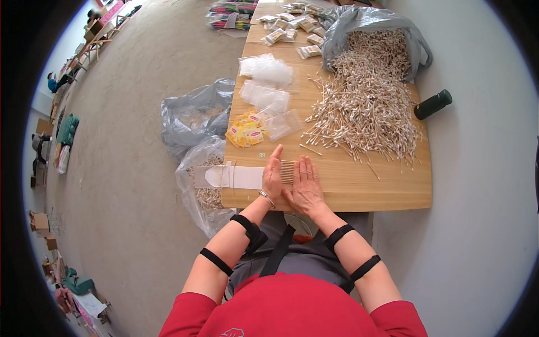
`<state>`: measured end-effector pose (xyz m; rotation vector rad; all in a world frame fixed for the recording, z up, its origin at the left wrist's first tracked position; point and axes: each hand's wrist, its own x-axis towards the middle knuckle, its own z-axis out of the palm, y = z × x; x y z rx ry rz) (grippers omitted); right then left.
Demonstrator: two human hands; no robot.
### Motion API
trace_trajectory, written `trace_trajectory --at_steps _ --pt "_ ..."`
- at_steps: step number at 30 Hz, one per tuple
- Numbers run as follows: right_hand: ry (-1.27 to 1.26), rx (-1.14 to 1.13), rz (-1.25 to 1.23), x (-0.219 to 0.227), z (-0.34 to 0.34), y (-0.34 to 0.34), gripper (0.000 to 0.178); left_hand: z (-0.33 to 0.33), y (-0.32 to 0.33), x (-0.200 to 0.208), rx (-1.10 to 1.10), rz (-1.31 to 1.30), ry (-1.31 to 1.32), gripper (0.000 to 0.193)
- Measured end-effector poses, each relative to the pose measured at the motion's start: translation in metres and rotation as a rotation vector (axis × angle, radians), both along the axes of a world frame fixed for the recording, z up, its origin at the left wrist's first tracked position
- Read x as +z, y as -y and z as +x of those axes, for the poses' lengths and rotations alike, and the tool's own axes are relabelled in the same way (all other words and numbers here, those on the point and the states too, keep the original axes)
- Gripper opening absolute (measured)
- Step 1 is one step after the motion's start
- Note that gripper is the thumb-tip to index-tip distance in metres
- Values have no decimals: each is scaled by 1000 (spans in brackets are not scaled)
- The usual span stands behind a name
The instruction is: Manually sorting and packaging cotton swabs into plastic bags.
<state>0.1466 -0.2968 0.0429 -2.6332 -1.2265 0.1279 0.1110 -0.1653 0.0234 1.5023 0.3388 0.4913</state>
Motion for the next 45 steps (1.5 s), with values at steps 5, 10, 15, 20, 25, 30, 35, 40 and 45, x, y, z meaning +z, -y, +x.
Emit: trace_trajectory --at_steps 5,10,15,20,25,30,35,40,45 --pt "-59 7 15 5 -2 -3 103 -13 -8 10 43 146 -46 45" --pt "-8 10 -40 2 2 1 109 -67 -4 29 -162 805 -235 48" --pt "25 9 43 -5 0 0 110 -80 0 41 -284 1065 -323 57" --pt "91 0 31 -7 -1 -1 106 -75 3 42 -345 1115 -424 63" --pt "57 6 49 -5 -1 -2 104 -74 3 35 -306 1131 -383 65" --pt "76 4 40 -7 0 1 104 -68 8 45 -317 1154 -472 67" --pt "86 6 7 -6 -1 0 104 -68 7 45 -335 1140 -479 70" --pt "84 9 0 -8 0 0 102 -64 8 48 -338 1121 -495 69" --pt "136 20 -50 -6 -1 0 101 -58 9 51 -319 1137 -544 67"
